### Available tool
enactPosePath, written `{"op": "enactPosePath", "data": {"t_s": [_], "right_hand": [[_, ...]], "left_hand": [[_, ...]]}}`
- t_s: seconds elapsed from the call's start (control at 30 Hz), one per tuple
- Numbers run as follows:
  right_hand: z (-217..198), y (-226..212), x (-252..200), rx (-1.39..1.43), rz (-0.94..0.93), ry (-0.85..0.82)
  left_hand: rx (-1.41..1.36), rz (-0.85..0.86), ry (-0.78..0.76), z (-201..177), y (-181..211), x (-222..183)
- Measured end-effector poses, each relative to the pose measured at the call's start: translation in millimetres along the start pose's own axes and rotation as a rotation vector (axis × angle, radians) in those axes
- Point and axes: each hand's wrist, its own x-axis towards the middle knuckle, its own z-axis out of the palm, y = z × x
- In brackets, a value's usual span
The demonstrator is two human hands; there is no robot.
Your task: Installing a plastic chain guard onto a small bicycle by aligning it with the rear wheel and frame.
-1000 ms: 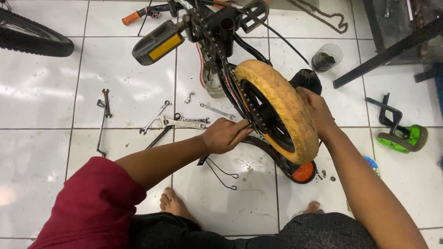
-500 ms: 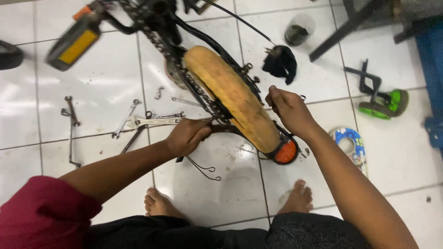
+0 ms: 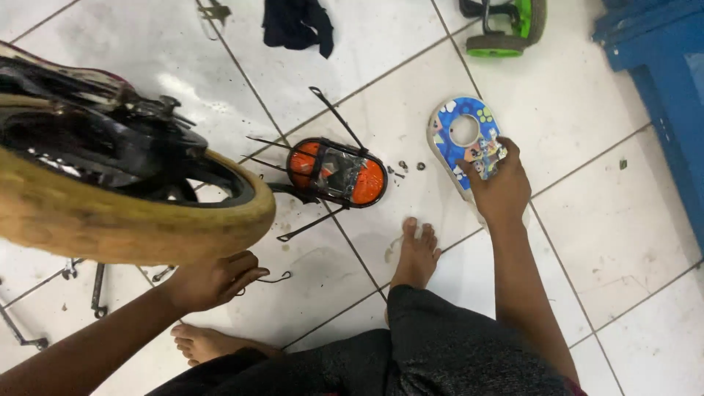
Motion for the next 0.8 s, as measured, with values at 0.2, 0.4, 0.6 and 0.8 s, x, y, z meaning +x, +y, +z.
{"op": "enactPosePath", "data": {"t_s": [0.2,0.4,0.6,0.8], "right_hand": [[8,31,36,-0.236,0.218,-0.404],[19,63,55,-0.279,0.297,-0.444],[3,27,46,0.141,0.371,-0.426],[-12,-7,25,0.246,0.143,-0.413]], "left_hand": [[0.136,-0.049,-0.012,24,-34,10],[-0.055,-0.023,0.044,47,-37,14],[-0.143,0.051,0.066,22,-6,30],[-0.217,0.172,0.063,11,18,41]]}}
